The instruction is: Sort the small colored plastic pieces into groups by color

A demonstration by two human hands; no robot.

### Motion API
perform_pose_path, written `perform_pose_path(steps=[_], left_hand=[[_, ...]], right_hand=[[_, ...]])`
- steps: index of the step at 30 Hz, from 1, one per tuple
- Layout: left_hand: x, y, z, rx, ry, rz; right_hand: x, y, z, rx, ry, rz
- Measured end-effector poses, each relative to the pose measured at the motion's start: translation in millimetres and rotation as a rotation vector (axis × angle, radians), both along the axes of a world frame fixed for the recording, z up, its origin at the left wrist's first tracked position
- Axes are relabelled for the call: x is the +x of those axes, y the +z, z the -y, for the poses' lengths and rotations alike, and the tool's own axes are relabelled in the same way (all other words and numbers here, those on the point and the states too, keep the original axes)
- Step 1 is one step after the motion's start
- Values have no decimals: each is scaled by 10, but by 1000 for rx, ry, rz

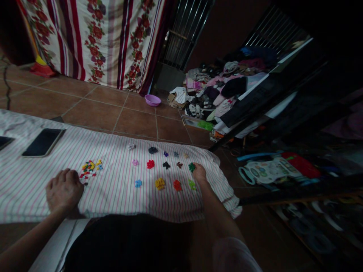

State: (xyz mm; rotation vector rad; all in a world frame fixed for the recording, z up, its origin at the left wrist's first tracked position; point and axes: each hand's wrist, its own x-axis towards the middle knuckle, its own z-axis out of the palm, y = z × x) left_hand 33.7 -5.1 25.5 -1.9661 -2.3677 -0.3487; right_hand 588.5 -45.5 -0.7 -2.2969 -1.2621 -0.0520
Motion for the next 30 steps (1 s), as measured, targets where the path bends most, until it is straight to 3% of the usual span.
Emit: perform_pose_path(steps=[7,14,18,30], left_hand=[[9,15,-4,9,2,20],[1,16,-1,8,-21,-8],[8,23,5,10,-16,0],[-43,-75,-12,79,-56,46]], right_hand=[[22,-1,-30,61,64,22],[23,26,-114,-90,126,74],[59,46,-106,-102,138,67],[110,90,1,49,111,-50]])
